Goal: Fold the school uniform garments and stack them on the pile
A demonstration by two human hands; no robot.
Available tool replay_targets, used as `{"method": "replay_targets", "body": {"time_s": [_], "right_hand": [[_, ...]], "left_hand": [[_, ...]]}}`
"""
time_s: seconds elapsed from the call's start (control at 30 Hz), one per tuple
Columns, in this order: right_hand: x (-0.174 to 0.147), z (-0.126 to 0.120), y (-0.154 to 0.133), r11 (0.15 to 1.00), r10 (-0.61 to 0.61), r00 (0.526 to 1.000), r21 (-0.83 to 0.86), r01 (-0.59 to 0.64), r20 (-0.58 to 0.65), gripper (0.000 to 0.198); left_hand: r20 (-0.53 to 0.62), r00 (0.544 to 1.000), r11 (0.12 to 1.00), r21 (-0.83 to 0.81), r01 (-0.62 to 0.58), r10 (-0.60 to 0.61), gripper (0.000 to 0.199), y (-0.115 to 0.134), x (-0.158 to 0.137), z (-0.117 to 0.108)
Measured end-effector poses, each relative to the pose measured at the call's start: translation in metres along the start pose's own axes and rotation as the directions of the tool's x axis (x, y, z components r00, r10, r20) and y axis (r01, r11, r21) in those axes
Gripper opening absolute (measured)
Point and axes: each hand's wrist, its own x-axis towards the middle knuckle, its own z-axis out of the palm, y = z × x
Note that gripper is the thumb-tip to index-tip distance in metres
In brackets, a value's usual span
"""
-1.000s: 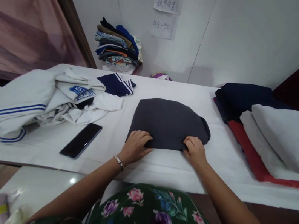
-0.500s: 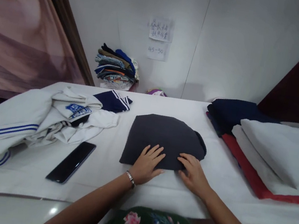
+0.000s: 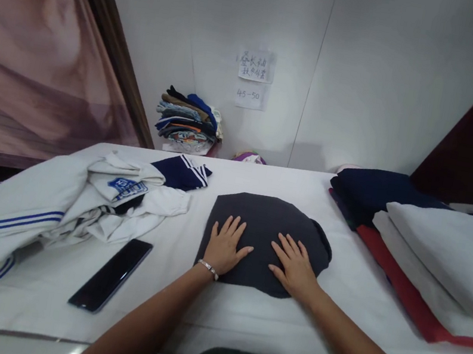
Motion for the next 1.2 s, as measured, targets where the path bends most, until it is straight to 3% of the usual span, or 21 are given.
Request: {"method": "replay_targets", "body": {"time_s": [0.1, 0.23, 0.4, 0.47, 0.57, 0.67, 0.83, 0.93, 1.1, 1.2], "right_hand": [[0.010, -0.013, 0.008, 0.988, 0.055, 0.998, 0.148, -0.052, -0.010, 0.052], [0.062, -0.025, 0.038, 0.960, 0.164, 0.983, 0.245, -0.140, -0.084, 0.051], [0.136, -0.018, 0.079, 0.918, 0.358, 0.927, 0.141, -0.371, 0.107, 0.056], [0.150, -0.015, 0.089, 0.900, 0.395, 0.902, 0.123, -0.418, 0.175, 0.057], [0.155, -0.013, 0.101, 0.900, 0.390, 0.900, 0.125, -0.417, 0.194, 0.053], [0.153, -0.011, 0.110, 0.903, 0.392, 0.898, 0.102, -0.417, 0.201, 0.050], [0.155, 0.002, 0.117, 0.886, 0.441, 0.849, 0.014, -0.464, 0.291, 0.049], [0.156, 0.004, 0.115, 0.875, 0.466, 0.834, -0.015, -0.484, 0.297, 0.050], [0.152, 0.000, 0.110, 0.865, 0.490, 0.828, -0.039, -0.500, 0.270, 0.052], [0.149, 0.002, 0.109, 0.850, 0.521, 0.817, -0.056, -0.524, 0.246, 0.055]], "left_hand": [[0.049, 0.998, 0.993, -0.109, 0.056, -0.051, 0.056, -0.012, 0.017, -0.012], [0.032, 0.991, 0.980, -0.152, 0.130, -0.126, 0.051, -0.035, 0.070, -0.023], [0.151, 0.974, 0.975, -0.115, 0.189, -0.171, 0.045, -0.057, 0.131, -0.009], [0.200, 0.962, 0.971, -0.112, 0.210, -0.185, 0.045, -0.064, 0.146, -0.001], [0.265, 0.947, 0.969, -0.114, 0.219, -0.182, 0.047, -0.072, 0.160, 0.007], [0.317, 0.931, 0.969, -0.106, 0.225, -0.182, 0.051, -0.080, 0.168, 0.013], [0.404, 0.883, 0.959, -0.039, 0.280, -0.241, 0.038, -0.083, 0.173, 0.026], [0.403, 0.877, 0.954, -0.027, 0.298, -0.263, 0.036, -0.081, 0.173, 0.026], [0.266, 0.930, 0.959, -0.054, 0.279, -0.255, 0.042, -0.070, 0.156, 0.006], [0.155, 0.984, 0.989, -0.098, 0.107, -0.091, 0.051, -0.059, 0.129, 0.002]]}}
